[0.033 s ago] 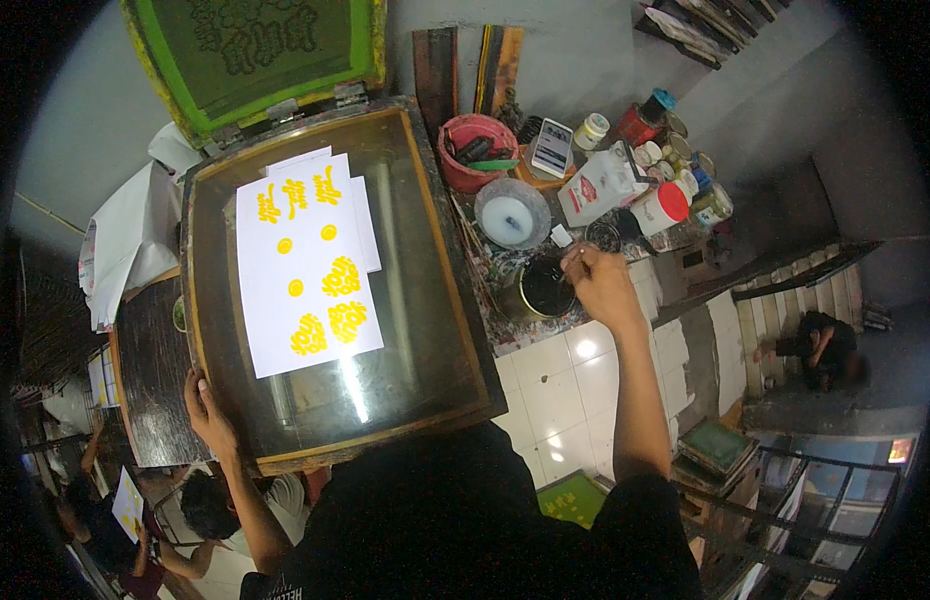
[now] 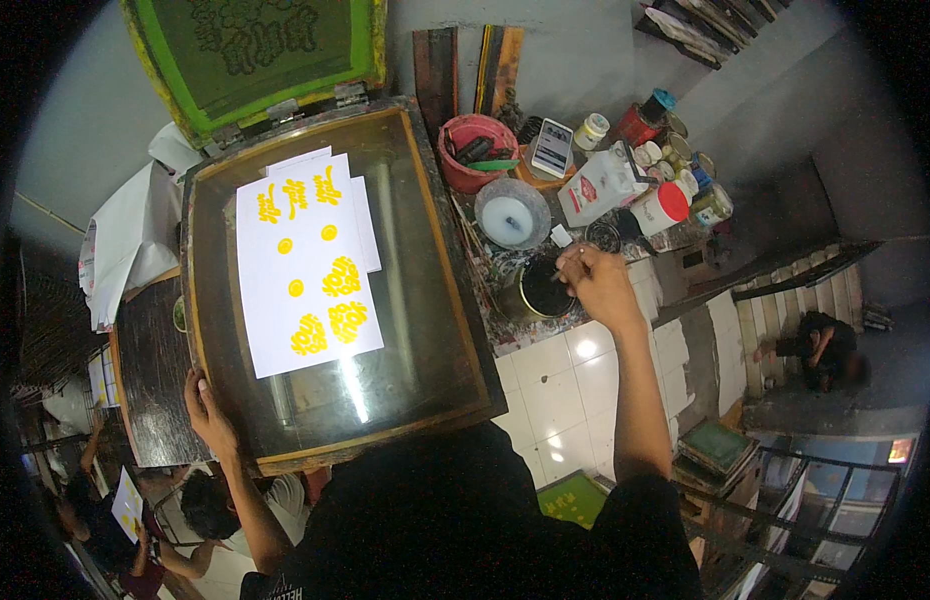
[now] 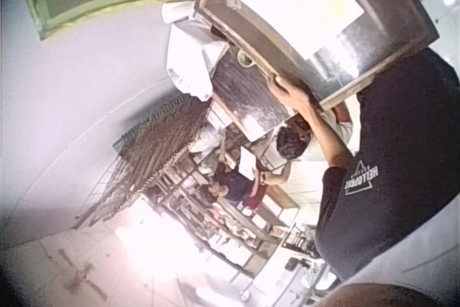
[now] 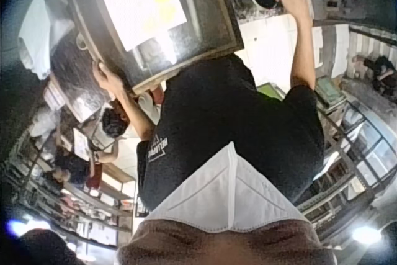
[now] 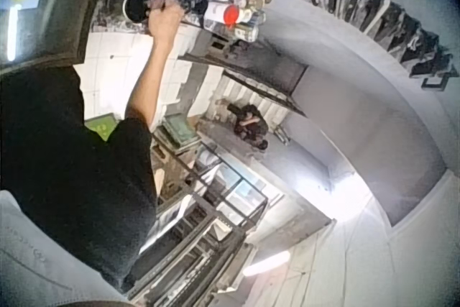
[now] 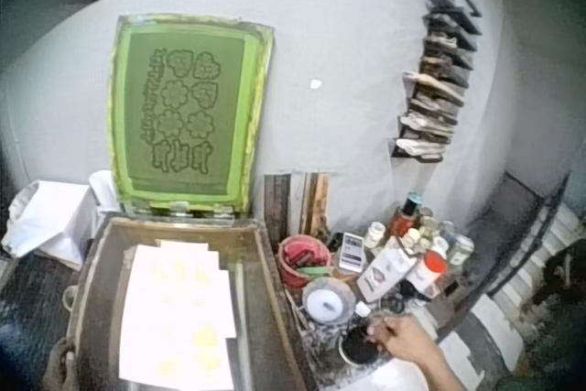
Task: The person mixes screen printing ink by pouring a clear liquid into a container of dark ink, stirring it with a stick, and then pouring the mixture onto a screen printing frame.
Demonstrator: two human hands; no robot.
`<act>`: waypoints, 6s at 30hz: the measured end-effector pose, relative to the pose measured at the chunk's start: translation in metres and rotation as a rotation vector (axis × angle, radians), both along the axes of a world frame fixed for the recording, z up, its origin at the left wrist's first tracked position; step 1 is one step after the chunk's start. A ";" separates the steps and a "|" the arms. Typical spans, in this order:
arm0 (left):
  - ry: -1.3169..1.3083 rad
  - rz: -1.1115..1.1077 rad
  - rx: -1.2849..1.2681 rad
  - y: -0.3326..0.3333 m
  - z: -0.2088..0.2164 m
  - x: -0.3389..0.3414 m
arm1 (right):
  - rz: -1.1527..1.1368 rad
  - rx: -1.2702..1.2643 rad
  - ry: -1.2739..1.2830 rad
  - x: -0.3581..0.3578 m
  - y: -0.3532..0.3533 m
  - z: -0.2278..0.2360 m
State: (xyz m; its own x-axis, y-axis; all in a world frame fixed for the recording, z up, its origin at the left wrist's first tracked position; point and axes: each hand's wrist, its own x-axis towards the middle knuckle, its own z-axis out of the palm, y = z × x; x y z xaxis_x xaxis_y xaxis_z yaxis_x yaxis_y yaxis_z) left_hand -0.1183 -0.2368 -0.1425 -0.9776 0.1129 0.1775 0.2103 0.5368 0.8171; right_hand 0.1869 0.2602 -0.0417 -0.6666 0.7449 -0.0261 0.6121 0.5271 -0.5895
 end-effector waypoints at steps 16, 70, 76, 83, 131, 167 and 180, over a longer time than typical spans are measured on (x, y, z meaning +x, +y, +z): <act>-0.006 0.013 0.009 -0.001 -0.001 0.001 | -0.005 0.037 -0.012 0.000 -0.003 0.004; 0.172 0.013 -0.038 0.009 0.014 0.014 | 0.039 0.116 0.046 0.007 -0.008 -0.014; -0.367 -0.389 0.473 0.078 0.043 0.062 | -0.147 0.148 0.004 0.008 -0.047 0.003; -1.200 -1.219 0.530 0.196 0.048 0.129 | -0.143 0.228 0.162 0.025 -0.109 -0.026; -1.459 -0.706 0.558 0.334 0.052 0.250 | -0.055 -0.118 0.410 0.072 0.137 0.037; -1.479 -0.852 0.547 0.315 0.045 0.234 | 0.260 0.447 -0.524 0.049 0.026 0.042; -1.477 -0.851 0.558 0.316 0.044 0.236 | 0.274 0.431 -0.469 0.044 0.027 0.044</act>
